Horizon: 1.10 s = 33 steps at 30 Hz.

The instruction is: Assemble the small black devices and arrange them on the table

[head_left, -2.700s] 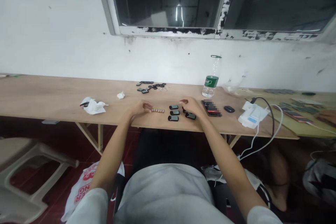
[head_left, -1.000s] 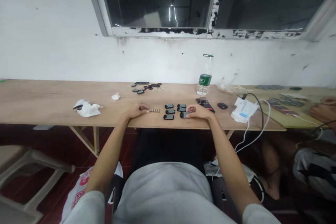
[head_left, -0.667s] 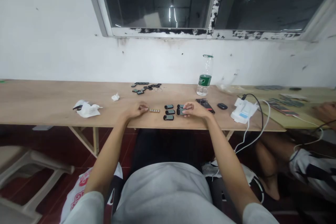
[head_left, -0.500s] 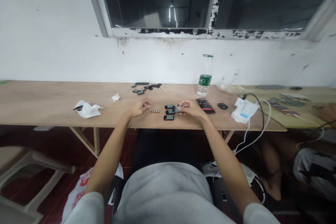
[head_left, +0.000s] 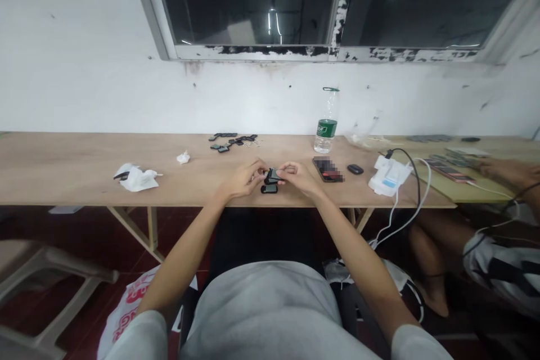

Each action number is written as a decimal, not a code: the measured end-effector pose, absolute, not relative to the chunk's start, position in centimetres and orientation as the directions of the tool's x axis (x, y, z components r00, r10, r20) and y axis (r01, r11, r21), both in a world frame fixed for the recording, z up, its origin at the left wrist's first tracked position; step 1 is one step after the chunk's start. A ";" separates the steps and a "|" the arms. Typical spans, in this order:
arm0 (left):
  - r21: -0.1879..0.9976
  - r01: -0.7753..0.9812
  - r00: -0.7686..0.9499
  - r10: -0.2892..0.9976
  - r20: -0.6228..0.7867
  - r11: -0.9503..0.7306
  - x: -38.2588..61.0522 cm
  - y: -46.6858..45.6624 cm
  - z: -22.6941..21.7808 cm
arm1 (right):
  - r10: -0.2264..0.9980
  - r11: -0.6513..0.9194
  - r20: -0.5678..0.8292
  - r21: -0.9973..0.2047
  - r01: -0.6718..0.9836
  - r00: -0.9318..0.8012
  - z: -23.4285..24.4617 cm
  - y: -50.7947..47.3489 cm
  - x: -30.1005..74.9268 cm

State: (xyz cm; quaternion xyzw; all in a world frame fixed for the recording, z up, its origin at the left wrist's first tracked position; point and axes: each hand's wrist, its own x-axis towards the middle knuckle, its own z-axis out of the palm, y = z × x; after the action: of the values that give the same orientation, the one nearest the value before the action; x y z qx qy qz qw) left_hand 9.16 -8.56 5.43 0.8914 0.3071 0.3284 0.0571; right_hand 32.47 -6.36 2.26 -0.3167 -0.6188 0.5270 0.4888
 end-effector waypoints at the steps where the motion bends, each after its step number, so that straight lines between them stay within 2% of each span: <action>1: 0.292 0.513 0.591 0.579 0.561 -0.807 9.3 -8.5 5.3 | 0.907 0.250 0.276 -0.961 -0.121 -0.319 2.2 -6.3 32.4; 6: 0.230 0.559 0.566 0.570 0.596 -0.797 9.7 -8.3 4.7 | 0.909 0.258 0.283 -0.958 -0.122 -0.306 2.3 -6.4 32.0; 9: 0.236 0.584 0.524 0.583 0.621 -0.776 10.0 -8.3 4.7 | 0.910 0.257 0.281 -0.959 -0.115 -0.305 2.5 -6.7 32.0; 13: 0.360 0.574 0.454 0.652 0.607 -0.735 10.2 -8.5 5.0 | 0.903 0.262 0.286 -0.958 -0.118 -0.321 2.4 -6.8 32.0; 19: 0.682 0.423 0.344 0.802 0.489 -0.597 10.7 -8.2 4.6 | 0.898 0.281 0.303 -0.953 -0.112 -0.320 2.1 -6.3 32.2; 27: 0.854 0.221 0.343 0.858 0.383 -0.470 10.5 -7.5 3.9 | 0.860 0.314 0.318 -0.946 -0.078 -0.398 2.8 -7.1 32.3; 33: 0.891 0.174 0.413 0.852 0.320 -0.419 10.3 -7.4 3.9 | 0.843 0.312 0.305 -0.948 -0.060 -0.444 3.3 -7.4 32.4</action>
State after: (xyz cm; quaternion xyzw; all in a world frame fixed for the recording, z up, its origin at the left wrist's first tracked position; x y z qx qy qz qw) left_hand 10.34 -7.41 3.86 0.7338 0.3498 0.4137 0.4100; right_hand 32.42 -7.44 3.32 -0.2883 -0.6788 0.5110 0.4415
